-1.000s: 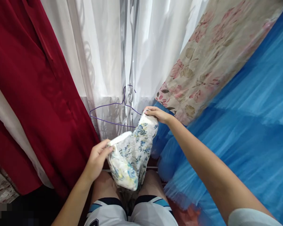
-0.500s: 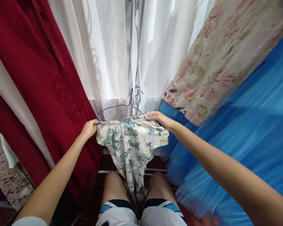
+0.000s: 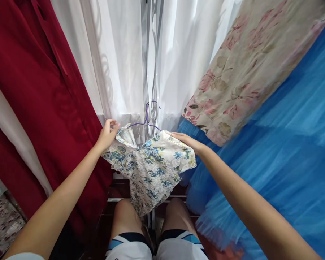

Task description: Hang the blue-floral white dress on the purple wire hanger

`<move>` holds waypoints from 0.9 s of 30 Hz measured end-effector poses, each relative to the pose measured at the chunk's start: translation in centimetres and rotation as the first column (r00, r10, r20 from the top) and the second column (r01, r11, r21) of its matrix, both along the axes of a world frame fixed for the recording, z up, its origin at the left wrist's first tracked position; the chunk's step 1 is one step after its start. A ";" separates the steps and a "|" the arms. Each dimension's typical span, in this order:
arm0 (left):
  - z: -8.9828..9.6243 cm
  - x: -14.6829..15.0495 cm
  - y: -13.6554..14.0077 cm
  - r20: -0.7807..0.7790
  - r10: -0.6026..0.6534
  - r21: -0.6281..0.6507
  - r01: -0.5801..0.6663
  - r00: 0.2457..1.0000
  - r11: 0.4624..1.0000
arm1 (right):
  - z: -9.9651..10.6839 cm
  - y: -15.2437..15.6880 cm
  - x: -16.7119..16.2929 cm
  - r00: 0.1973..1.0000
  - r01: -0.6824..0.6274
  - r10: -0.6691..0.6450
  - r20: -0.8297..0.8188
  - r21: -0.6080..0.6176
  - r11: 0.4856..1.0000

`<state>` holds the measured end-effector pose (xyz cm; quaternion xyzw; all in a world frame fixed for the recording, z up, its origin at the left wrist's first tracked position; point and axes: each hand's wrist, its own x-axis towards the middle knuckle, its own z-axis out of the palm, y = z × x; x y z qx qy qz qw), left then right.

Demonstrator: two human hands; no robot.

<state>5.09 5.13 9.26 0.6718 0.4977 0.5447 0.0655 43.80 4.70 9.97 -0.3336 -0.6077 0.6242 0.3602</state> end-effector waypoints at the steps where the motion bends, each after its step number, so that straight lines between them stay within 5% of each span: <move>1: -0.5 -0.3 -0.8 0.021 -0.005 0.018 0.005 1.000 1.000 | -0.4 -0.5 1.0 1.000 0.002 -0.002 0.001 0.039 0.999; 4: -1.8 -0.8 -3.1 -0.007 -0.037 -0.008 0.037 0.999 0.999 | -2.0 -2.6 3.5 0.998 0.047 -0.052 0.034 0.152 0.987; 8: -1.8 0.2 -5.4 -0.157 0.023 0.044 -0.016 0.987 0.999 | -2.5 -4.5 4.7 0.939 0.331 -0.343 -0.016 0.309 0.891; 14: 0.2 3.9 -6.0 -0.247 0.033 0.047 -0.022 0.968 0.999 | 3.5 -4.4 2.4 0.848 0.529 -0.501 -0.173 0.340 0.778; 19: -1.4 6.1 -3.4 -0.174 0.095 0.007 -0.095 0.980 0.995 | 5.3 -5.9 -0.6 0.853 0.502 -0.489 -0.180 0.537 0.678; 23: -2.1 6.9 -0.6 -0.141 0.145 0.007 -0.145 0.979 0.989 | 5.6 -6.7 -1.0 0.876 0.446 -0.461 -0.141 0.599 0.665; 27: -1.7 6.5 0.8 -0.115 0.159 -0.006 -0.161 0.981 0.987 | 7.0 -5.8 -0.6 0.897 0.412 -0.429 -0.107 0.556 0.722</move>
